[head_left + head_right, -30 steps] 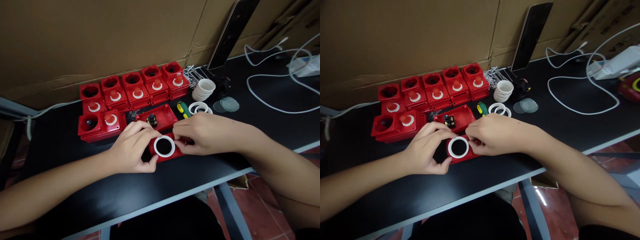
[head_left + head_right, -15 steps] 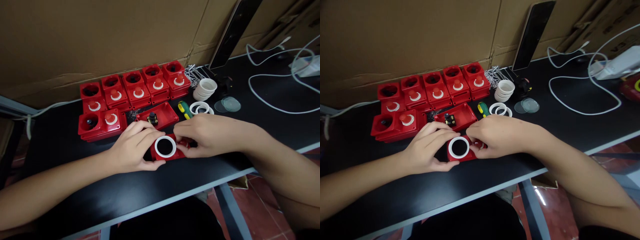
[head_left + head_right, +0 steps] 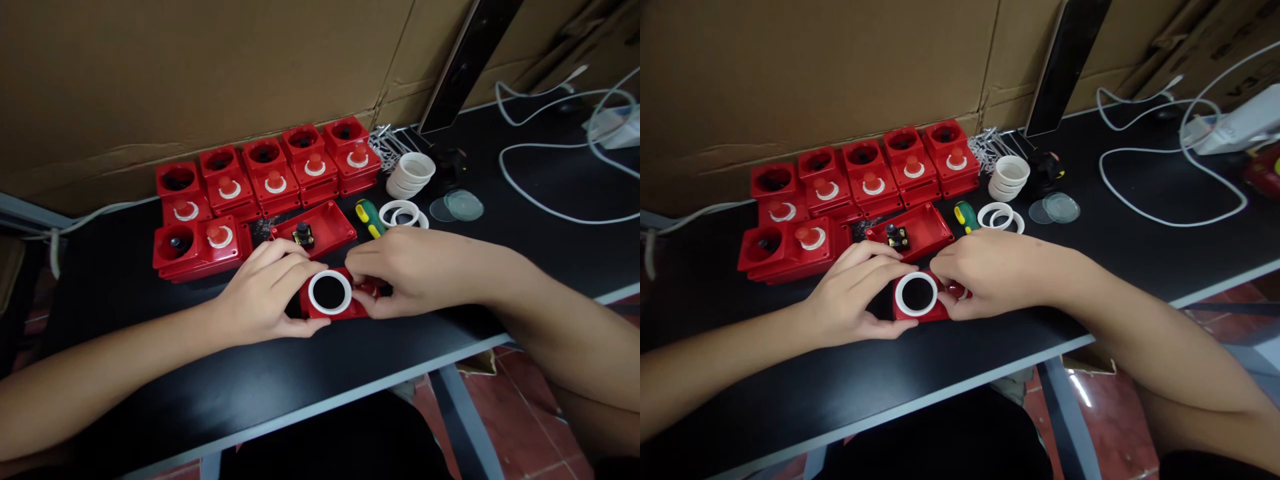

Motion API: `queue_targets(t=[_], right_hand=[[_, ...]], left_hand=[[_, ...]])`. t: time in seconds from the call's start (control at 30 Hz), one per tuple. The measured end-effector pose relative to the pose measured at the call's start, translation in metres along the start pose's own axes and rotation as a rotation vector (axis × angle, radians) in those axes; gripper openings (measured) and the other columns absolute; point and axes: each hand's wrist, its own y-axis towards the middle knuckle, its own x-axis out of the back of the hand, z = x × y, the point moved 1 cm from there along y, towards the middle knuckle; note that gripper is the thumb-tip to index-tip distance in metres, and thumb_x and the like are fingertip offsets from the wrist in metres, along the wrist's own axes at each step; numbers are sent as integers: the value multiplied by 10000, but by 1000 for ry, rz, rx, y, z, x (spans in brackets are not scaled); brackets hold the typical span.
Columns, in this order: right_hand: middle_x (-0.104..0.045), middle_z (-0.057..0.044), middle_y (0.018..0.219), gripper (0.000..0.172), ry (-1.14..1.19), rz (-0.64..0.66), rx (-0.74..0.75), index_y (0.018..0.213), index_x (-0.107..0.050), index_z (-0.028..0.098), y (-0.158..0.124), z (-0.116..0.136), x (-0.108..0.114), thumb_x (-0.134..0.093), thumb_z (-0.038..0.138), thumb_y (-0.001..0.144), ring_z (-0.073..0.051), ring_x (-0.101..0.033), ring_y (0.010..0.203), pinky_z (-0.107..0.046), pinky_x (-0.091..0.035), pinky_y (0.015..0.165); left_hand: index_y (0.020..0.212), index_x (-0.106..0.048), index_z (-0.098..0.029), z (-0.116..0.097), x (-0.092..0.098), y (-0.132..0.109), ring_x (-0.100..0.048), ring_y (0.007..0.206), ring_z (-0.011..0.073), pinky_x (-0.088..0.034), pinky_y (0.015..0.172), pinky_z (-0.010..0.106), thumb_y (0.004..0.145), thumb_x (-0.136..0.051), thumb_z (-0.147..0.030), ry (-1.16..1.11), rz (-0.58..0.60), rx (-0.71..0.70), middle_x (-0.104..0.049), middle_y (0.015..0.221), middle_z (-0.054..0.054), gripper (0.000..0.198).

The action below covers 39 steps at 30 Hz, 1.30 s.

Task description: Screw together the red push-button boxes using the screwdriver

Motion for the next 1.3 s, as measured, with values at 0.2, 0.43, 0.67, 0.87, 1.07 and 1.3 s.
queue_targets(t=[0.2,0.43,0.67,0.87,1.07,1.3], right_hand=[[-610,24,677,264,-29,8,-10,774,-578,209,0,-1,1,-678,192,1018,-118,-467,542,-289,-291,606],[-640,24,724,229,7,11,-10,807,-587,204,1,1,1,-735,227,980,-115,-504,565,-280,-309,618],[-621,26,699,226,-2,14,-1,800,-584,207,0,-2,1,-694,212,997,-117,-491,562,-277,-311,609],[-596,29,672,259,-14,14,-6,777,-567,214,-2,-2,2,-668,202,1015,-118,-471,544,-290,-297,608],[-640,26,726,218,39,2,25,817,-589,208,-1,-2,1,-704,251,997,-117,-510,570,-282,-323,616],[-599,31,686,244,2,13,12,789,-574,209,-1,-2,2,-657,195,1018,-113,-472,548,-288,-301,610]], left_hand=[[1385,-692,-180,1,1,-1,-802,1152,353,-687,961,515,1002,-887,-545,-2,13,13,-865,1167,145,563],[1394,-697,-186,0,1,-1,-803,1166,352,-683,975,509,996,-895,-540,-6,15,15,-863,1172,140,568],[1375,-694,-172,0,1,-1,-800,1166,360,-689,976,518,1003,-887,-540,2,10,14,-867,1162,147,557],[1386,-692,-176,0,1,-1,-804,1162,360,-691,970,524,997,-892,-540,-2,17,12,-867,1166,146,570],[1398,-693,-186,0,1,-1,-804,1171,366,-689,970,528,980,-909,-525,-7,13,14,-868,1173,145,580],[1366,-679,-156,0,1,0,-800,1149,361,-693,965,520,1006,-878,-531,3,1,0,-864,1158,154,557]])
